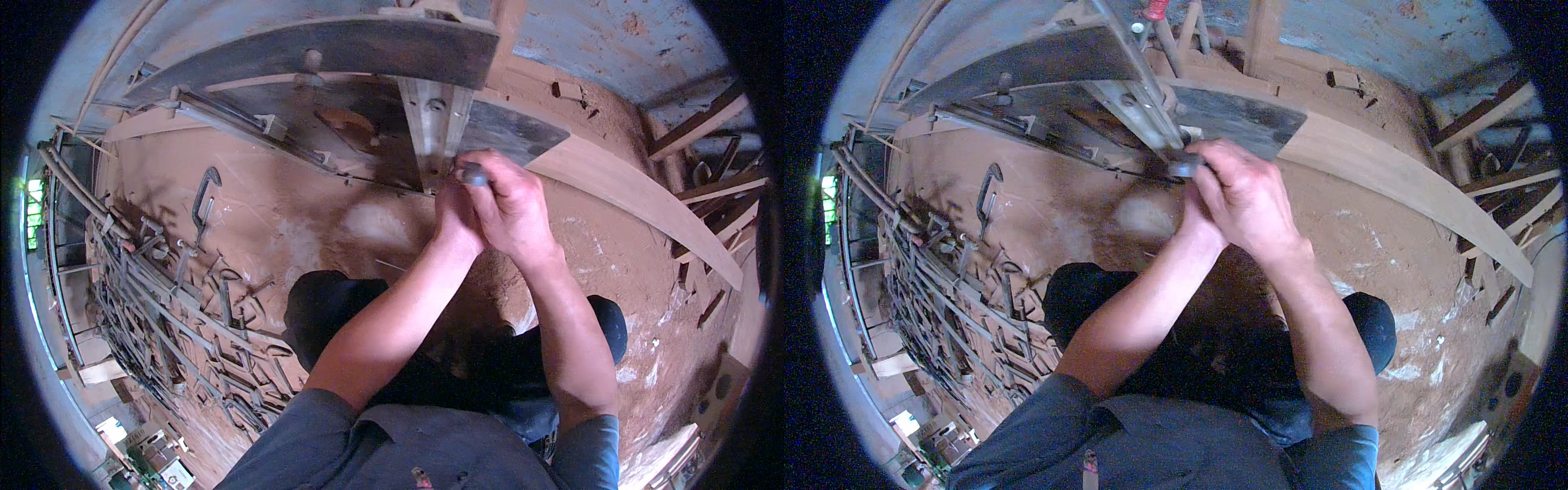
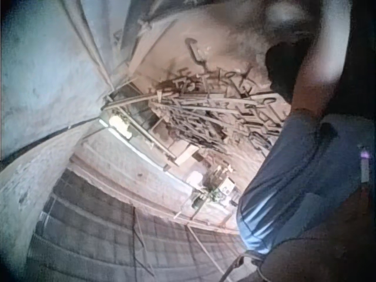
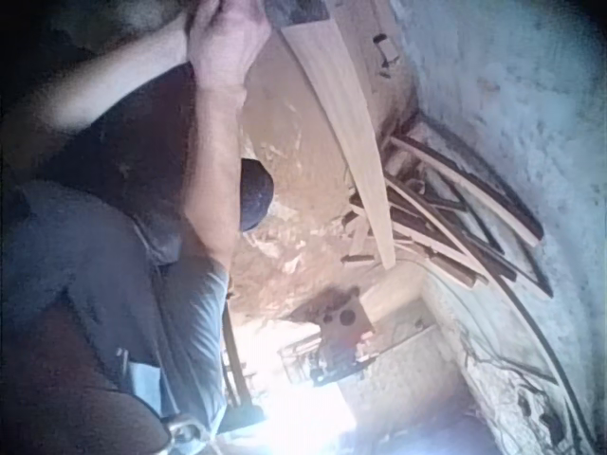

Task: The person uses a wrench and an Allen key to tighten a bolt on a metal part of a machine.

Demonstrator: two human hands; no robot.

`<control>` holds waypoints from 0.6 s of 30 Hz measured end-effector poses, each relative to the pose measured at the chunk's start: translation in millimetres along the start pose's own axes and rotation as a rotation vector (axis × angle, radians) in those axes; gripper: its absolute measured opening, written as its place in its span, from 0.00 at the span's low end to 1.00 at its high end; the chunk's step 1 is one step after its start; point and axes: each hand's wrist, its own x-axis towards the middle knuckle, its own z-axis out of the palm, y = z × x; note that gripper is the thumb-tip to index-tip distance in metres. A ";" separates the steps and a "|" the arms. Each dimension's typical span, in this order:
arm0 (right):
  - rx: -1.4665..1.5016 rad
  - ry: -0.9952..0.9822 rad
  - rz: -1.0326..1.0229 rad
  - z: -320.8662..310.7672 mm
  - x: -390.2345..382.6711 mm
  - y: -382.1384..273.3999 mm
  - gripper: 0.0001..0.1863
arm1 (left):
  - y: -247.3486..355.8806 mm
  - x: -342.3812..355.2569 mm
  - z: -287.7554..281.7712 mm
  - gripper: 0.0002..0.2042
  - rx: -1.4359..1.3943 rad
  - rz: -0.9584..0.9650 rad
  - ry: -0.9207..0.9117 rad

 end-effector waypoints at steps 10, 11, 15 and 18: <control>1.045 0.672 0.933 -14.9 -45.2 43.4 0.12 | 2.7 -12.5 21.7 0.14 0.454 0.023 0.402; 1.133 0.677 0.954 -13.0 -50.2 54.7 0.13 | -1.2 -11.1 16.5 0.14 0.437 0.032 0.340; 1.337 0.640 1.069 0.7 -56.1 79.8 0.17 | -3.7 -13.3 0.0 0.08 0.487 0.126 0.331; 1.398 0.686 1.161 4.0 -59.5 93.7 0.17 | -5.6 -14.0 1.1 0.06 0.543 0.169 0.324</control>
